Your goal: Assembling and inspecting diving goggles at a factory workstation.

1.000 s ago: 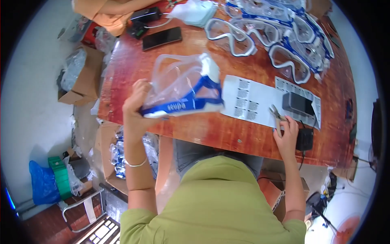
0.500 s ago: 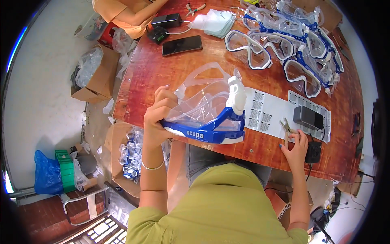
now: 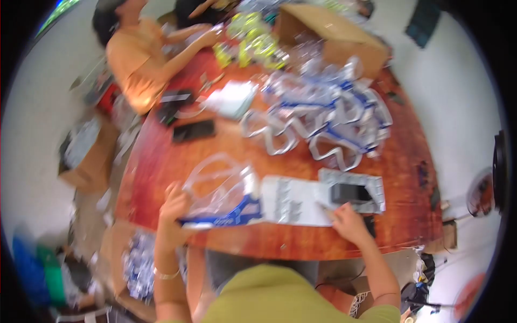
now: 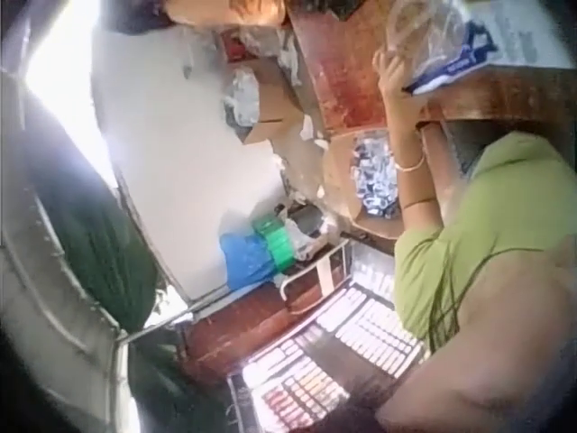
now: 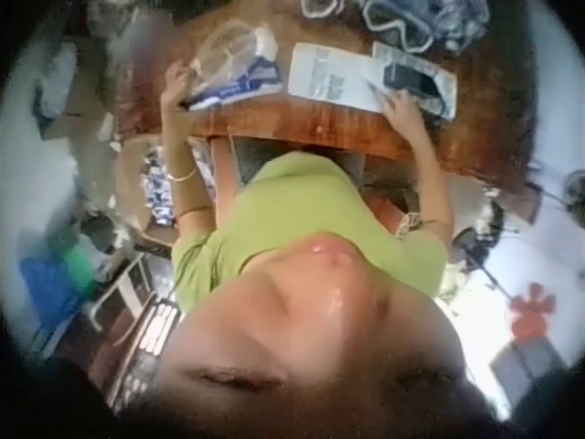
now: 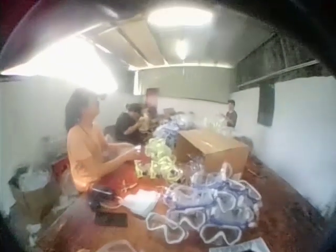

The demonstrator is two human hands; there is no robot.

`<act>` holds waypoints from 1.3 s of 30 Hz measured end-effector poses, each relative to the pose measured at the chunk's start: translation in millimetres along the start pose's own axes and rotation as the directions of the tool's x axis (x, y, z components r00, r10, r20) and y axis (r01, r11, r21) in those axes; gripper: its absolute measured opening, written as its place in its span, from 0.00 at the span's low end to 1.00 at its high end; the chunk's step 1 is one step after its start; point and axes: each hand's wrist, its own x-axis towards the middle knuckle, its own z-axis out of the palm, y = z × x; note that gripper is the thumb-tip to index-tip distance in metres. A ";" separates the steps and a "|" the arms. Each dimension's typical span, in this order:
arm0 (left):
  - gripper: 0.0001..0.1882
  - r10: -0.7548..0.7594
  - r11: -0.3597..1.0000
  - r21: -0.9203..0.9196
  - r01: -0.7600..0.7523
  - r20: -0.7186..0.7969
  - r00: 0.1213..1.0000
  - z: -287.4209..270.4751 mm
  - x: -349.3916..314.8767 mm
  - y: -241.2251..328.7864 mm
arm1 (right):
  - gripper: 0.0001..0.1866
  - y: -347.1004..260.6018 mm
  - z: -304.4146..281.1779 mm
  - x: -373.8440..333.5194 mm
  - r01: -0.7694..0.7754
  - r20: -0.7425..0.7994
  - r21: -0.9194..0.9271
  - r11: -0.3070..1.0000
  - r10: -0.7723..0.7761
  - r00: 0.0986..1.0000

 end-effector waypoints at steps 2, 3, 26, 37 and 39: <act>0.22 0.012 1.000 -0.022 -0.011 0.009 1.000 -2.4 -3.6 4.8 | 0.15 7.7 7.8 0.6 -0.047 0.102 0.225 0.973 0.024 0.995; 0.20 -0.057 0.998 0.013 0.057 0.034 0.998 -3.0 -6.9 6.5 | 0.13 6.3 4.7 -2.3 -0.030 0.121 0.309 0.951 -0.008 0.993; 0.17 -0.234 0.958 0.219 0.186 0.218 0.947 7.6 4.7 17.6 | 0.23 -91.5 -50.5 -4.4 0.416 0.221 0.378 0.827 -0.517 0.827; 0.12 -0.576 0.812 -0.025 0.584 0.133 0.807 -6.6 27.1 11.1 | 0.21 -145.4 -126.8 15.4 0.630 0.063 -0.100 0.770 -0.627 0.777; 0.10 -0.564 0.820 -0.023 0.572 0.138 0.814 -11.3 29.9 17.0 | 0.20 -159.3 -137.3 15.4 0.645 0.065 -0.081 0.760 -0.642 0.764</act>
